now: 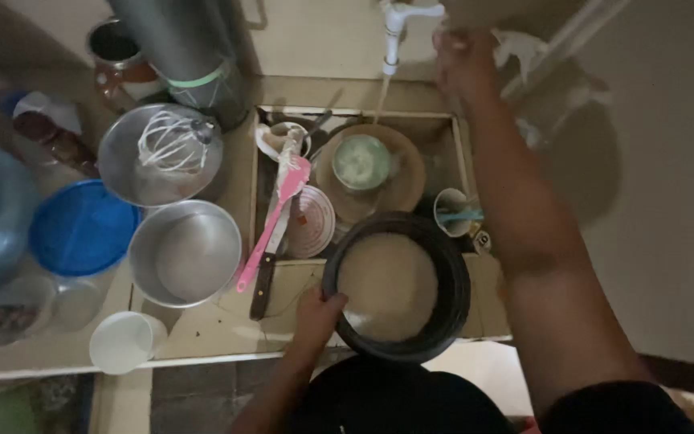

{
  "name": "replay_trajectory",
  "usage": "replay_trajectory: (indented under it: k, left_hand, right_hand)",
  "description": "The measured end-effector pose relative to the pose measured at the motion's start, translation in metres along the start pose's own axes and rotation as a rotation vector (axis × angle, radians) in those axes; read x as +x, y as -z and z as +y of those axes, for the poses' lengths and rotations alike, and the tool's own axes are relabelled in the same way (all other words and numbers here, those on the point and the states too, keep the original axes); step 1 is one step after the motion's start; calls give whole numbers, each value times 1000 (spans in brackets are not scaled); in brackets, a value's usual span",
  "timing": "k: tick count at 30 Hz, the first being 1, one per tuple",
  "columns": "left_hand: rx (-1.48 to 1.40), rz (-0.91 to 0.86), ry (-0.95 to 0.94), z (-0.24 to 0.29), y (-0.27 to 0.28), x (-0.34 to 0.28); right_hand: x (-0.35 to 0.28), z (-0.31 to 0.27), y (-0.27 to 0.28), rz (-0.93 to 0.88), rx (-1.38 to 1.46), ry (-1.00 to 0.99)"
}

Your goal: Washing and rinsing rice in a rice cooker pot at a sink.

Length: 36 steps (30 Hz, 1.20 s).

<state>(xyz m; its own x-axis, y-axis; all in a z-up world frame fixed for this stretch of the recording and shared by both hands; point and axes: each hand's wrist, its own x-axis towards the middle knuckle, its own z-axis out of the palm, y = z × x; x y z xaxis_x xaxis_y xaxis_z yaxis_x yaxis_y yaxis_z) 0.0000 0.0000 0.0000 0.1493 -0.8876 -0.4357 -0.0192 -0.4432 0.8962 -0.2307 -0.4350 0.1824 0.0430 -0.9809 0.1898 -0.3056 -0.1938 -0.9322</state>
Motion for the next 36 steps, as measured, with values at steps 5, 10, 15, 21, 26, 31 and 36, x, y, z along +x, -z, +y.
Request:
replay_trajectory:
  k: [5, 10, 15, 21, 26, 31, 36]
  left_hand:
    - [236, 67, -428, -5, 31, 54]
    - [-489, -22, -224, 121, 33, 87]
    - [-677, 32, -176, 213, 15, 120]
    - [-544, 133, -169, 184, -2, 258]
    - [-541, 148, -197, 213, -9, 261]
    - [-679, 76, -240, 204, -11, 288]
    - [-590, 80, -135, 210, -7, 288]
  right_hand:
    - [-141, 12, 44, -272, -545, -129]
    - [-216, 1, 59, -378, -149, -432]
    - [-199, 39, 50, -194, 208, -530]
    - [-169, 7, 26, -159, 249, -414]
    - [-142, 32, 18, 32, 58, -384]
    - [-102, 83, 26, 441, -208, 360]
    - [-52, -7, -11, -324, -642, 88]
